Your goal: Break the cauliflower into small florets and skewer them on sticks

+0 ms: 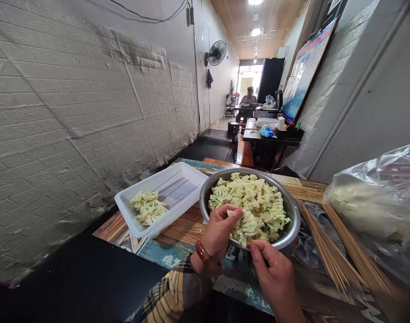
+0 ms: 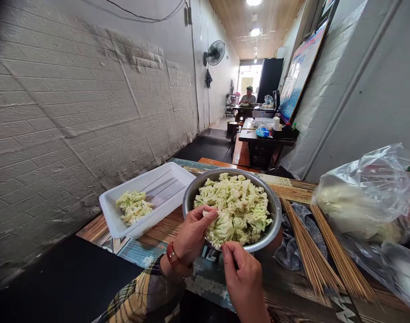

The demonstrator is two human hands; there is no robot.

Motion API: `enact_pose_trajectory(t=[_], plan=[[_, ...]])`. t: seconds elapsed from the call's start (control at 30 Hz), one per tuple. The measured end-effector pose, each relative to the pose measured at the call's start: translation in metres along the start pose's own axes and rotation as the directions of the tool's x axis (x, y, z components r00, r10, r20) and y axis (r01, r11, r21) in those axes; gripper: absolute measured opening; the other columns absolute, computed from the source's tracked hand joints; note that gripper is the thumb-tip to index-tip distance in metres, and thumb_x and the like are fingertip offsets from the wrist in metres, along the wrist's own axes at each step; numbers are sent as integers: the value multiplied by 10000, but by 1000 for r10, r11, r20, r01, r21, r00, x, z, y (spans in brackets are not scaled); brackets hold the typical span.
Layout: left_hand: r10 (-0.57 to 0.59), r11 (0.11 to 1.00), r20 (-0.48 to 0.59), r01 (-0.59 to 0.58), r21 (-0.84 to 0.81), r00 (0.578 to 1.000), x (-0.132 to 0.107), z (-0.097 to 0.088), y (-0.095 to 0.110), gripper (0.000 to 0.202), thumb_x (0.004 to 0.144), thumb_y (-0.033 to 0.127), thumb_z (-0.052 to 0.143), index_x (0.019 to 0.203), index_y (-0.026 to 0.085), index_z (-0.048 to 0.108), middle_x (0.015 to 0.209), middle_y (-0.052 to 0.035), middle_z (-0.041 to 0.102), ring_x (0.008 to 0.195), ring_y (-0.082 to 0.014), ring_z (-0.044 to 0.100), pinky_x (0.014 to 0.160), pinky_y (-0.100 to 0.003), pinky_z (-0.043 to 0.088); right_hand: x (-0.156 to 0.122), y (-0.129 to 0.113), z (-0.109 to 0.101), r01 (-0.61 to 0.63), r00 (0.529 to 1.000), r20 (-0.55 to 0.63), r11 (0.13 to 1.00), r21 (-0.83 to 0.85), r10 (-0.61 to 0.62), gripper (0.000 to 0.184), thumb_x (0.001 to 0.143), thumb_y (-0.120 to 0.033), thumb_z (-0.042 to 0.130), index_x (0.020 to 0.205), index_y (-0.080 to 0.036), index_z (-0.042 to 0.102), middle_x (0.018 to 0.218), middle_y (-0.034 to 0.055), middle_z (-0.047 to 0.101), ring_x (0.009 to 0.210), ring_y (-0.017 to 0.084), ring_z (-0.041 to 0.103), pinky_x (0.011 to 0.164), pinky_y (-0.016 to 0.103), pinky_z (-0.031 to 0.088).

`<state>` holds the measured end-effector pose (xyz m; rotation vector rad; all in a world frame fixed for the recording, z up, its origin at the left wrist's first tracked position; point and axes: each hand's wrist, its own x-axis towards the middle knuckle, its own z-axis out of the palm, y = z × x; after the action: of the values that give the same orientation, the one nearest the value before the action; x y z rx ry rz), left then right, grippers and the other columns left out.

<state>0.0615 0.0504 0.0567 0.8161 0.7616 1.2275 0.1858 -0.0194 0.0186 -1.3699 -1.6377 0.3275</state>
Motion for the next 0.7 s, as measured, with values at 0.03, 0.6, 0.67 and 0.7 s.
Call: enact_pose_trajectory(t=[0.03,0.6,0.67,0.7], plan=[[3,1000,-9,-2,8,1000,-1,0,1,278,617,355,780,694,147,612,664,18,626,606,-98,553,609,-222,424,0,0,1,8,1000,0,1000,-9,-8,346,932,-353,395,736,-202,636,667,13,680,595,131,644,569,189,459],[87,952,162,-130,276,983,20,-5,17,407,780,444,614,1068,156,620,894,-75,680,815,-161,606,750,-270,447,3,18,-15,-87,996,-19,995,48,88,343,910,-428,424,762,-203,637,572,-13,613,516,127,577,529,207,440],[178,872,156,-229,432,972,40,-5,23,356,801,416,582,1034,152,635,918,-83,678,820,-169,603,762,-285,448,4,21,-19,-174,983,-39,981,80,178,381,899,-479,422,765,-198,642,475,-35,530,438,125,517,467,214,411],[205,807,184,-273,523,961,51,-4,24,314,788,375,597,1006,156,649,911,-80,677,821,-172,597,758,-286,448,4,21,-20,-206,976,-48,973,103,211,399,892,-503,421,768,-197,645,447,-44,496,415,125,495,447,217,398]])
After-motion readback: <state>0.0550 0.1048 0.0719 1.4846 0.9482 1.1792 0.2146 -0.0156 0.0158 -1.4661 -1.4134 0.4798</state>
